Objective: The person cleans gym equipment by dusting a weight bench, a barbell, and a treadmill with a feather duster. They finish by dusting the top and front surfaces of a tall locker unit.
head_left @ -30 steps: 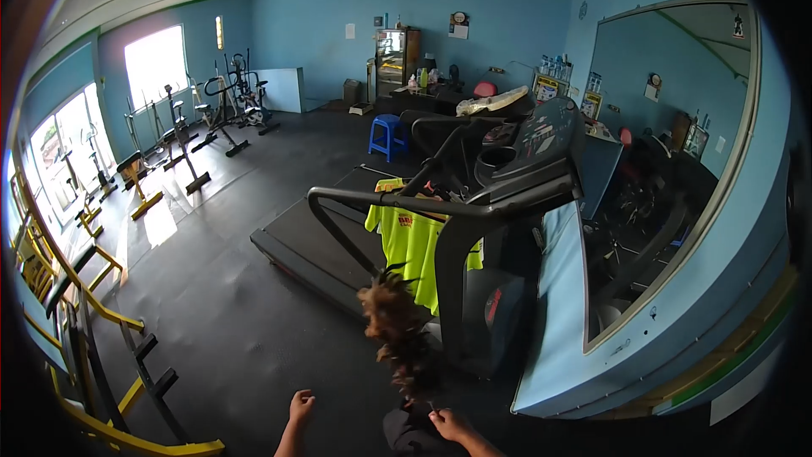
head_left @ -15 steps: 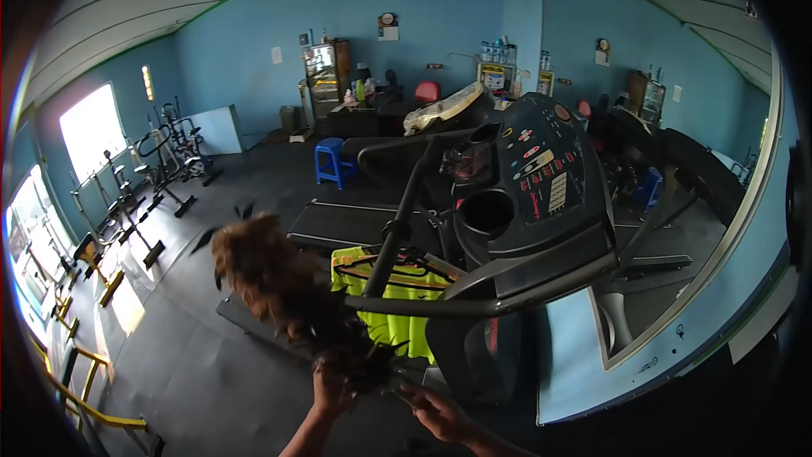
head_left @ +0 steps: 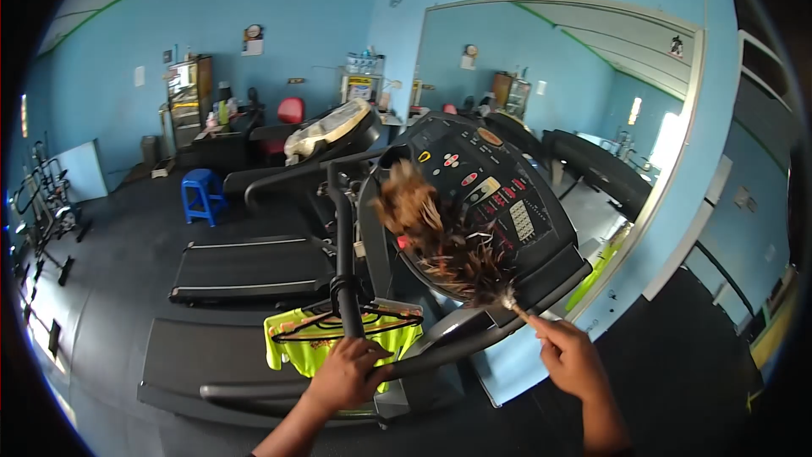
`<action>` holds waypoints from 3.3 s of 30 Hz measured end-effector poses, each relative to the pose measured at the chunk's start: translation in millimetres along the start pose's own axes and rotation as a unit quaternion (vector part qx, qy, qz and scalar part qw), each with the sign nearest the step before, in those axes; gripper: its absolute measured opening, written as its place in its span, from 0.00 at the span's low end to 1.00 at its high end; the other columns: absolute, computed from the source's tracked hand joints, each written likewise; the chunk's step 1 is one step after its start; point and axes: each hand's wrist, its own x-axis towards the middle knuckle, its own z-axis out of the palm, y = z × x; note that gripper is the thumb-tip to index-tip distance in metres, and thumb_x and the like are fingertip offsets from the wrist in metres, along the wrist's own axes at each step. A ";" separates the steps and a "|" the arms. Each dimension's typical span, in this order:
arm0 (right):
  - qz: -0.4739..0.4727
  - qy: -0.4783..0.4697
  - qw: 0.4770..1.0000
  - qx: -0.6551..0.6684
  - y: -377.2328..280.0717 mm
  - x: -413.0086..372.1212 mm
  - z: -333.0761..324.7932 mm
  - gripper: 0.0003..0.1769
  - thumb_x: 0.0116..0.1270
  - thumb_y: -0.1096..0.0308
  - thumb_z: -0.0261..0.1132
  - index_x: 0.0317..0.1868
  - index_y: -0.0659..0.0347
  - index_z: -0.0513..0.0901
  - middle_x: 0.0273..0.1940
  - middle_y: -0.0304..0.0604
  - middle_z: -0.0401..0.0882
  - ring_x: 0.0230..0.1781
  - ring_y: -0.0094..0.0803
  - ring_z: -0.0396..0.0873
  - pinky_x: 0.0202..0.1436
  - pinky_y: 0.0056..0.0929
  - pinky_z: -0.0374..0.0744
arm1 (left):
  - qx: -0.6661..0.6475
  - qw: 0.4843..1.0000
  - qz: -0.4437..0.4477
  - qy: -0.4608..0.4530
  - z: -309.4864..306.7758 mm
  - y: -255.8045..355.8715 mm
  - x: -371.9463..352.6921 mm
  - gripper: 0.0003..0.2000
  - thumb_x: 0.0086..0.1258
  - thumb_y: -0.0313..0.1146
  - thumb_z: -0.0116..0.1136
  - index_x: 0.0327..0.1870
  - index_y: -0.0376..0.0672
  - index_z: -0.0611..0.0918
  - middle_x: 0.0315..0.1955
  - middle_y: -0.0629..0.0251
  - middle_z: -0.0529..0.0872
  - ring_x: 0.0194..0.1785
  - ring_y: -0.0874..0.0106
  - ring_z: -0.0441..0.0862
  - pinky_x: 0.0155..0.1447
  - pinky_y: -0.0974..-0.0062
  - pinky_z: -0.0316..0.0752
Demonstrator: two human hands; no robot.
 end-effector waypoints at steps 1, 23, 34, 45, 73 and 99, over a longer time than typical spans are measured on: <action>0.016 0.013 1.000 -0.009 -4.8 5.1 -5.6 0.25 0.63 0.80 0.61 0.62 0.59 0.81 0.36 0.48 0.81 0.31 0.39 0.80 0.36 0.32 0.78 | 0.009 1.000 0.002 0.002 -1.8 -0.6 -2.4 0.10 0.66 0.40 0.67 0.43 0.47 0.88 0.43 0.65 0.84 0.49 0.60 0.80 0.57 0.62 0.72; 0.015 0.028 0.957 -0.288 -52.4 114.0 28.8 0.25 0.67 0.75 0.59 0.65 0.54 0.79 0.31 0.54 0.76 0.32 0.51 0.78 0.39 0.45 0.78 | -0.047 0.999 0.024 -0.012 -7.5 -21.2 -13.7 0.19 0.66 0.50 0.64 0.50 0.47 0.86 0.46 0.64 0.82 0.55 0.60 0.76 0.64 0.58 0.69; -0.011 0.048 0.940 -0.338 -33.1 210.7 73.3 0.23 0.69 0.74 0.57 0.63 0.52 0.81 0.32 0.58 0.79 0.34 0.54 0.80 0.41 0.47 0.79 | -0.112 0.993 0.012 -0.028 -8.8 -29.2 -14.9 0.18 0.67 0.50 0.64 0.50 0.51 0.87 0.49 0.66 0.83 0.57 0.61 0.75 0.66 0.60 0.65; 0.060 0.082 0.927 -0.362 30.3 305.7 96.1 0.27 0.66 0.76 0.58 0.65 0.45 0.79 0.37 0.57 0.82 0.45 0.53 0.82 0.51 0.47 0.80 | -0.149 0.988 0.006 -0.048 -12.0 -32.6 -13.4 0.17 0.68 0.50 0.64 0.52 0.52 0.86 0.49 0.67 0.83 0.58 0.62 0.75 0.65 0.58 0.64; 0.049 -0.015 0.942 -0.331 10.9 526.4 189.0 0.14 0.67 0.69 0.58 0.48 0.59 0.88 0.48 0.56 0.86 0.51 0.52 0.84 0.54 0.45 0.83 | -0.188 0.980 -0.028 -0.064 -32.9 -30.8 -2.4 0.18 0.62 0.40 0.67 0.52 0.46 0.83 0.49 0.59 0.81 0.53 0.57 0.74 0.60 0.56 0.66; 0.080 -0.034 0.938 -0.335 -11.4 443.2 219.6 0.20 0.70 0.69 0.55 0.60 0.50 0.83 0.51 0.54 0.85 0.53 0.48 0.84 0.55 0.45 0.83 | -0.238 0.969 -0.042 -0.042 -28.0 -25.5 -9.3 0.15 0.65 0.39 0.66 0.50 0.45 0.84 0.45 0.58 0.80 0.54 0.55 0.75 0.61 0.58 0.68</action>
